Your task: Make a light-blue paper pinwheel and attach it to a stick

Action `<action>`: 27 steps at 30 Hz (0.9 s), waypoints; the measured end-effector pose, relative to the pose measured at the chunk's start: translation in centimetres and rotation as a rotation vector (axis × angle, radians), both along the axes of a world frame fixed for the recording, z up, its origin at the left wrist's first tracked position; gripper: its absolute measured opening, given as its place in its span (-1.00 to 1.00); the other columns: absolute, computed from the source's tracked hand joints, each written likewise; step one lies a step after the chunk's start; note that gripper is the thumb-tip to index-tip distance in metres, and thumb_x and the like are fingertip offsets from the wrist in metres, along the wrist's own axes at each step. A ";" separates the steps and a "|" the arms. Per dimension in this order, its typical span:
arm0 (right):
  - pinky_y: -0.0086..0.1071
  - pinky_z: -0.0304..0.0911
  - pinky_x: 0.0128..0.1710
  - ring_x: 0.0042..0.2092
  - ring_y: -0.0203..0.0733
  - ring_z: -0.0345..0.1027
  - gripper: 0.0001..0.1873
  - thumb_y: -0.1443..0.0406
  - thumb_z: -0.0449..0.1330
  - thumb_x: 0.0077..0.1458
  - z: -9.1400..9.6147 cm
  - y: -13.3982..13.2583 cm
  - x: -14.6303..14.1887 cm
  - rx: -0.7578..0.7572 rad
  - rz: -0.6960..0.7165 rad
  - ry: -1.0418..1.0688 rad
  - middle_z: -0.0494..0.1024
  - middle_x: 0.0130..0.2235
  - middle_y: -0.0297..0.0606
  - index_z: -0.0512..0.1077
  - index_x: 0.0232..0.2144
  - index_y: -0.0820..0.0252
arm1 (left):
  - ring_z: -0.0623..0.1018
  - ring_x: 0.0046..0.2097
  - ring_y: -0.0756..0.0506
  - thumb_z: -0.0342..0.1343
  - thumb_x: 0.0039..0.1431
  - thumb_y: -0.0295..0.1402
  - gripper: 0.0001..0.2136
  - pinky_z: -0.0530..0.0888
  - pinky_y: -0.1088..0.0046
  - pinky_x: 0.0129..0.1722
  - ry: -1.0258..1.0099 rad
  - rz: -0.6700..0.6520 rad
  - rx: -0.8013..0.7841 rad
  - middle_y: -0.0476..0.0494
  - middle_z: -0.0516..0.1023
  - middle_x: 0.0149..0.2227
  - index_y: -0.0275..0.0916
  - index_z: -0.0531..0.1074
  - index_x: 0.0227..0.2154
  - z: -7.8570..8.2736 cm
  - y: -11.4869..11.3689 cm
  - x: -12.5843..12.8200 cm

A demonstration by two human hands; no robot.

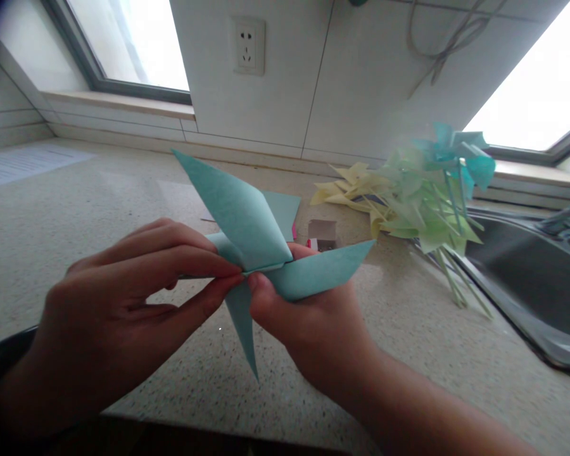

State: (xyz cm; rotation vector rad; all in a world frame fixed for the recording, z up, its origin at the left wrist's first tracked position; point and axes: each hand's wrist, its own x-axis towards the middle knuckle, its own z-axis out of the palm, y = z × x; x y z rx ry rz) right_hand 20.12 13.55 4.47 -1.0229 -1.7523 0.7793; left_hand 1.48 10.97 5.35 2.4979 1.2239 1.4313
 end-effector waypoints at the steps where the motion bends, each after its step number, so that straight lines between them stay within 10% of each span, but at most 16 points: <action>1: -0.38 0.46 -0.47 -0.42 -0.19 0.49 -0.92 0.31 0.24 0.07 0.0 0.0 0.0 -0.013 0.014 0.022 0.60 -0.42 -0.36 0.52 -0.41 0.00 | 0.51 -0.25 -0.02 0.25 0.24 -0.49 -0.94 0.47 0.38 -0.25 -0.001 0.002 0.004 0.02 0.59 -0.27 -0.21 0.55 -0.27 0.0 0.0 0.0; 27: -0.38 0.39 -0.48 -0.44 -0.21 0.40 -0.88 0.34 0.24 0.05 0.0 -0.1 -0.2 -0.073 0.035 0.088 0.54 -0.47 -0.37 0.49 -0.47 -0.01 | 0.55 -0.22 -0.03 0.27 0.23 -0.46 -0.95 0.49 0.37 -0.22 0.001 0.028 0.025 0.03 0.62 -0.26 -0.18 0.55 -0.30 0.0 0.2 0.2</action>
